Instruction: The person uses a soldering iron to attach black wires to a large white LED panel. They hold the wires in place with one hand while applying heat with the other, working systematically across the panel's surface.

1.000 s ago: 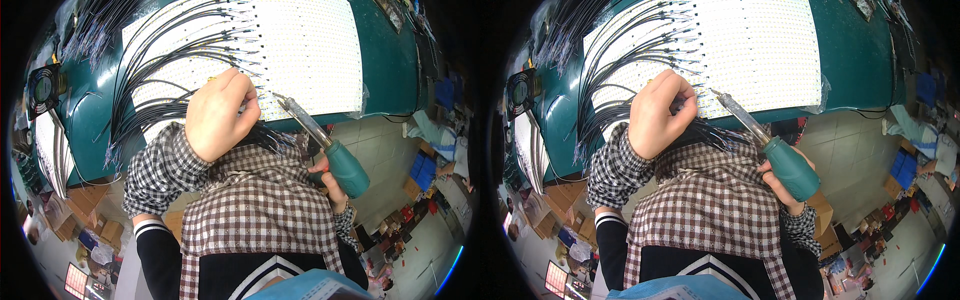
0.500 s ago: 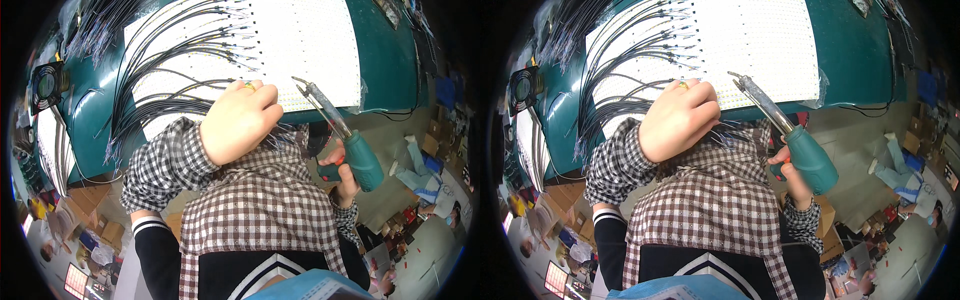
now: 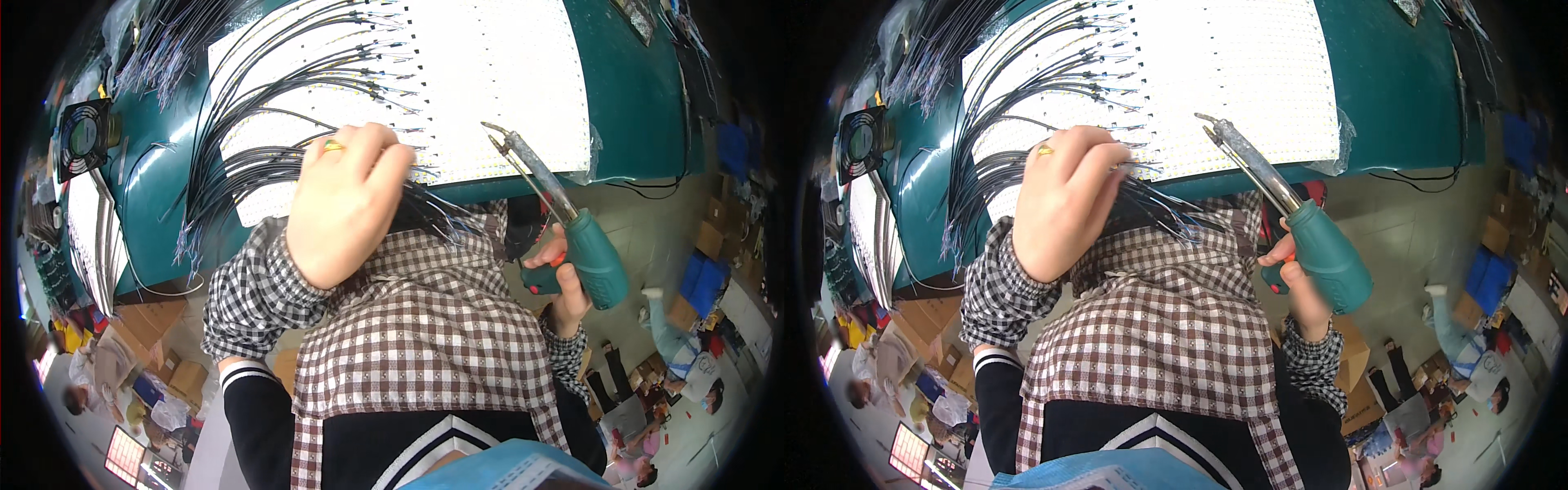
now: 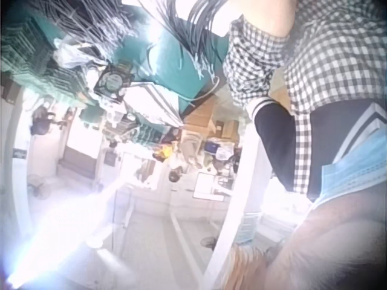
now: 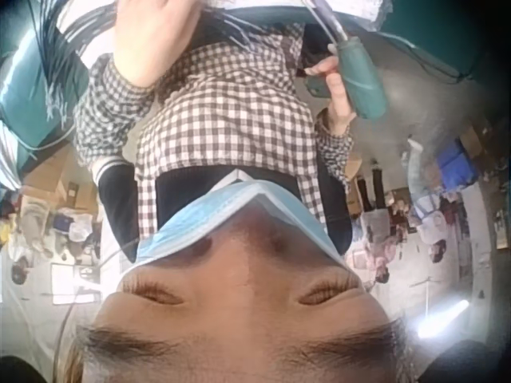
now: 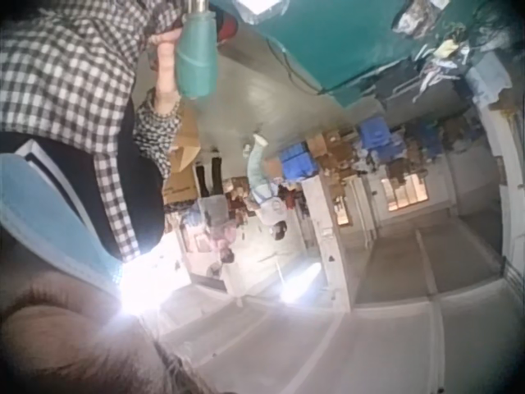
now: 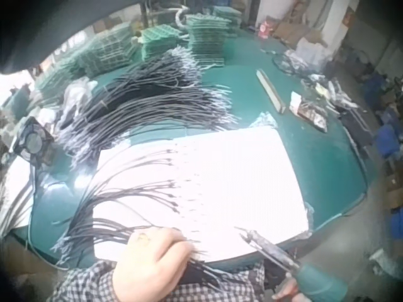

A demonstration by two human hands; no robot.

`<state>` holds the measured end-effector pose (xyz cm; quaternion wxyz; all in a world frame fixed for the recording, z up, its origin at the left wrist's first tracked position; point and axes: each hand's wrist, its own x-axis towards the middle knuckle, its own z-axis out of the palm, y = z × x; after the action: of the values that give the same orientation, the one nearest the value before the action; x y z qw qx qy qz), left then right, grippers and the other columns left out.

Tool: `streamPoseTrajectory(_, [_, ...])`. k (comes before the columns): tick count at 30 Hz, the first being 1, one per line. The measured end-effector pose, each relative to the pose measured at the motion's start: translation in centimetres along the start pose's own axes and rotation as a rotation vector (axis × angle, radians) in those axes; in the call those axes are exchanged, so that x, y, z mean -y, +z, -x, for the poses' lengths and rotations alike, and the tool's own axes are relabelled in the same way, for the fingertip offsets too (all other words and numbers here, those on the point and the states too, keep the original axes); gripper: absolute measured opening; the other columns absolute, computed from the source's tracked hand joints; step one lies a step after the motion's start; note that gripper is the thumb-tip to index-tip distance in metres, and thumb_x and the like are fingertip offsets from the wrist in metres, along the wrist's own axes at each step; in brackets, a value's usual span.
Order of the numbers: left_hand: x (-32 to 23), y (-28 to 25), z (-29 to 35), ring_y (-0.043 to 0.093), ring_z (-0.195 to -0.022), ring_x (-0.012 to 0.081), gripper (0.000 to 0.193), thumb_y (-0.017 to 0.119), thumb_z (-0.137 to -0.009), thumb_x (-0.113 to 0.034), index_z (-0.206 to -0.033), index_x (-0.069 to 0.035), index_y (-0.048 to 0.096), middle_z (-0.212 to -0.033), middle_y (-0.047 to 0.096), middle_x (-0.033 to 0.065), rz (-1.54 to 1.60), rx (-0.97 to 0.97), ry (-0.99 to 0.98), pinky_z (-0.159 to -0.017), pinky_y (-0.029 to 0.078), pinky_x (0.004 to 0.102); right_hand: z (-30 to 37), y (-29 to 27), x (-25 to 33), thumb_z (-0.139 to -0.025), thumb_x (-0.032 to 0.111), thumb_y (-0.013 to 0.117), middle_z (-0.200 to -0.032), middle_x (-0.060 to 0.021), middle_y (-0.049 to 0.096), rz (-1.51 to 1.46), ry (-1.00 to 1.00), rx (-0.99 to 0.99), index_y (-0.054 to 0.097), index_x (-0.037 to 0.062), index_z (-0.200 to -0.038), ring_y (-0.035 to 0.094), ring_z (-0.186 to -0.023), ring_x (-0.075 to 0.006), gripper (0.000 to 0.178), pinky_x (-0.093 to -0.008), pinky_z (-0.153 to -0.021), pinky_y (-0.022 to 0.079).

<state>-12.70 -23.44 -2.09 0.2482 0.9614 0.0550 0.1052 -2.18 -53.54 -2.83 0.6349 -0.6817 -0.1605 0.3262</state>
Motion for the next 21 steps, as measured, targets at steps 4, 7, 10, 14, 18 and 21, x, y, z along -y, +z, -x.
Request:
streamPoseTrajectory(4, [0.5, 1.0, -0.9, 0.059, -0.088, 0.0302, 0.017, 0.073, -0.08, -0.005, -0.093, -0.007, 0.061, -0.095, 0.058, 0.0081, 0.082, 0.089, 0.011, -0.075, 0.046, 0.0398, 0.2, -0.1, 0.1, -0.096, 0.033, 0.063, -0.099, -0.0121, 0.06, -0.01, -0.008, 0.008, 0.045, -0.0149, -0.138, 0.063, -0.086, -0.0221, 0.066, -0.0417, -0.077, 0.06])
streamPoseTrajectory(7, [1.1, 0.9, -1.2, 0.058, -0.087, 0.0303, 0.016, 0.073, -0.08, -0.005, -0.091, -0.006, 0.061, -0.092, 0.056, 0.0086, 0.082, 0.076, -0.033, -0.074, 0.045, 0.0403, 0.0, 0.0, -0.2, -0.096, 0.033, 0.063, -0.098, -0.0121, 0.061, -0.02, -0.011, -0.011, 0.046, -0.0147, -0.138, 0.063, -0.086, -0.0223, 0.065, -0.0414, -0.077, 0.059])
streamPoseTrajectory(10, [1.3, 0.7, -1.4, 0.058, -0.089, 0.0303, 0.015, 0.072, -0.08, -0.004, -0.09, -0.006, 0.06, -0.091, 0.057, 0.0086, 0.089, 0.101, -0.03, -0.075, 0.045, 0.0402, 0.0, 0.1, -0.2, -0.097, 0.033, 0.063, -0.099, -0.0122, 0.061, -0.005, -0.006, -0.016, 0.046, -0.0148, -0.138, 0.063, -0.086, -0.0226, 0.065, -0.041, -0.076, 0.059])
streamPoseTrajectory(14, [1.0, -0.1, -1.2, 0.059, -0.087, 0.0311, 0.014, 0.07, -0.082, -0.003, -0.09, -0.005, 0.059, -0.091, 0.058, 0.0092, 0.136, 0.044, -0.02, -0.074, 0.046, 0.04, 0.0, 0.3, 0.0, -0.096, 0.032, 0.063, -0.099, -0.0122, 0.061, 0.0, -0.009, 0.011, 0.047, -0.0145, -0.137, 0.064, -0.085, -0.0231, 0.064, -0.04, -0.076, 0.059])
streamPoseTrajectory(18, [0.7, 0.0, -0.5, 0.06, -0.082, 0.0325, 0.012, 0.069, -0.085, -0.002, -0.092, -0.004, 0.059, -0.088, 0.059, 0.0109, 0.174, 0.055, -0.134, -0.071, 0.048, 0.0397, -0.2, 0.5, 0.1, -0.096, 0.032, 0.064, -0.099, -0.0124, 0.061, -0.003, 0.008, 0.006, 0.048, -0.0134, -0.137, 0.064, -0.086, -0.0234, 0.064, -0.04, -0.076, 0.059])
streamPoseTrajectory(21, [1.1, 0.8, -0.5, 0.061, -0.079, 0.0331, 0.011, 0.067, -0.086, -0.002, -0.092, -0.003, 0.059, -0.087, 0.059, 0.0119, 0.184, 0.036, -0.161, -0.069, 0.048, 0.0396, 0.0, 0.4, 0.0, -0.096, 0.032, 0.064, -0.1, -0.0125, 0.061, 0.01, 0.012, 0.026, 0.049, -0.0123, -0.137, 0.064, -0.086, -0.0235, 0.063, -0.0397, -0.077, 0.059])
